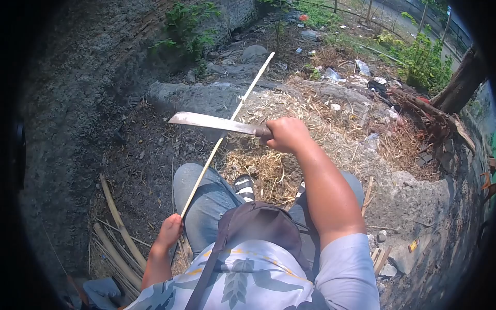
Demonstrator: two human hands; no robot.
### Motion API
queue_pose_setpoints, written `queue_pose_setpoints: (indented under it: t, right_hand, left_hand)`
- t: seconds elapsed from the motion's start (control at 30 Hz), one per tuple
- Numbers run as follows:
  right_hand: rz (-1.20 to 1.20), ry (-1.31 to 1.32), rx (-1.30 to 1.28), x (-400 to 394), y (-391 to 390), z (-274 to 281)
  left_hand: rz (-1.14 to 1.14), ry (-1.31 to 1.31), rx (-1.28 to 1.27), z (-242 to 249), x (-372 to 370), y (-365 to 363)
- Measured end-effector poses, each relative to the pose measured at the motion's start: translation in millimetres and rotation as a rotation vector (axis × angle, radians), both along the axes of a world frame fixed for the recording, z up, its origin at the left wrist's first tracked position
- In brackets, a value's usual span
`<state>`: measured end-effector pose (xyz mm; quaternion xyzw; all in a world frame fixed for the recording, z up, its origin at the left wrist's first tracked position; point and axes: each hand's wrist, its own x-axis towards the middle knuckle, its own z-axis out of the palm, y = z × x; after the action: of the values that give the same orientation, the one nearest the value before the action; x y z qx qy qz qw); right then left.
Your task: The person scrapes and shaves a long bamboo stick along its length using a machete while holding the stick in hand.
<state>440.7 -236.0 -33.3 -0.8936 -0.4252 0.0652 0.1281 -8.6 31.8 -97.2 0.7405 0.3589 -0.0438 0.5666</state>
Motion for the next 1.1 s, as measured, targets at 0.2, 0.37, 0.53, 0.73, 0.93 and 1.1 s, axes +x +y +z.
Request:
queue_pose_setpoints:
  t: [0.2,0.37,0.53,0.73,0.93,1.1]
  right_hand:
    - [-0.082,0.001,0.053,8,2,-22]
    - [-0.299,0.255,0.102,26,-10,-29]
    - [-0.310,0.168,0.122,23,-12,-25]
    - [-0.304,0.264,0.070,18,-5,-16]
    - [-0.217,0.210,0.052,10,-4,-6]
    - [0.006,0.229,0.016,-5,1,-3]
  left_hand:
    - [-0.005,0.016,0.075,-2,-5,-2]
    - [-0.096,0.006,0.218,5,5,1]
    - [-0.077,0.017,0.113,8,5,4]
    - [-0.066,-0.031,0.073,2,3,5]
    - [-0.046,-0.020,0.069,7,7,1]
    - [-0.016,-0.060,-0.032,9,9,-3]
